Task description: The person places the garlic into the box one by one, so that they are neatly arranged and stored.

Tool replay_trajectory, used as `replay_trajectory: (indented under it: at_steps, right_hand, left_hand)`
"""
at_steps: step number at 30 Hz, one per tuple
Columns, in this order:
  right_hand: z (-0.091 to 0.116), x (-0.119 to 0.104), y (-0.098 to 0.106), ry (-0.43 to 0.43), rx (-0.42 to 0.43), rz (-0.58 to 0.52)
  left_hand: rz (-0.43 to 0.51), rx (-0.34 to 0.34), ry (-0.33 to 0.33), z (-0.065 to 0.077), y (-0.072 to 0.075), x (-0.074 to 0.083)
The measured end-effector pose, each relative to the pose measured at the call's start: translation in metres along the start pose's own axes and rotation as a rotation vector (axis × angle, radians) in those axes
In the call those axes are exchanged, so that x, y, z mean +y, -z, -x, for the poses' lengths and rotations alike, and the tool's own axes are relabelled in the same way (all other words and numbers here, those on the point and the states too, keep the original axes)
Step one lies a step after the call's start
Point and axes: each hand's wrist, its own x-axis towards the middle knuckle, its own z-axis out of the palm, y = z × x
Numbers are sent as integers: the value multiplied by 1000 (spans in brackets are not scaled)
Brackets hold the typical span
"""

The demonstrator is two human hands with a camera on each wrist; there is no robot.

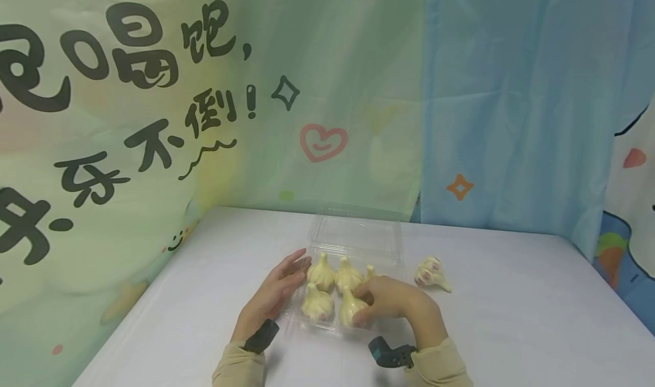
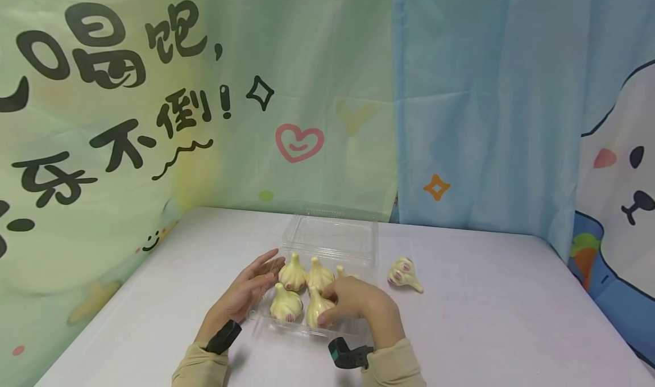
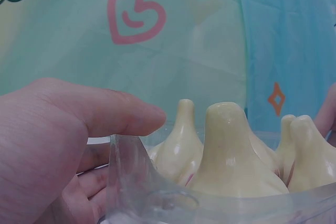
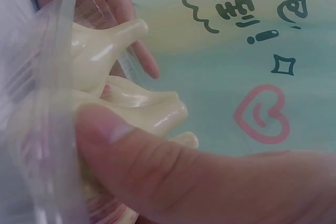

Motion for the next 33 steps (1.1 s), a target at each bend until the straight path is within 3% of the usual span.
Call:
replay_trajectory:
  at_steps: [10, 33]
  right_hand:
    - [-1, -8, -2, -64, -4, -44]
    - [-6, -8, -7, -67, 4, -3]
  left_hand:
    - [5, -6, -11, 0, 1, -1]
    - [-5, -8, -7, -1, 1, -2]
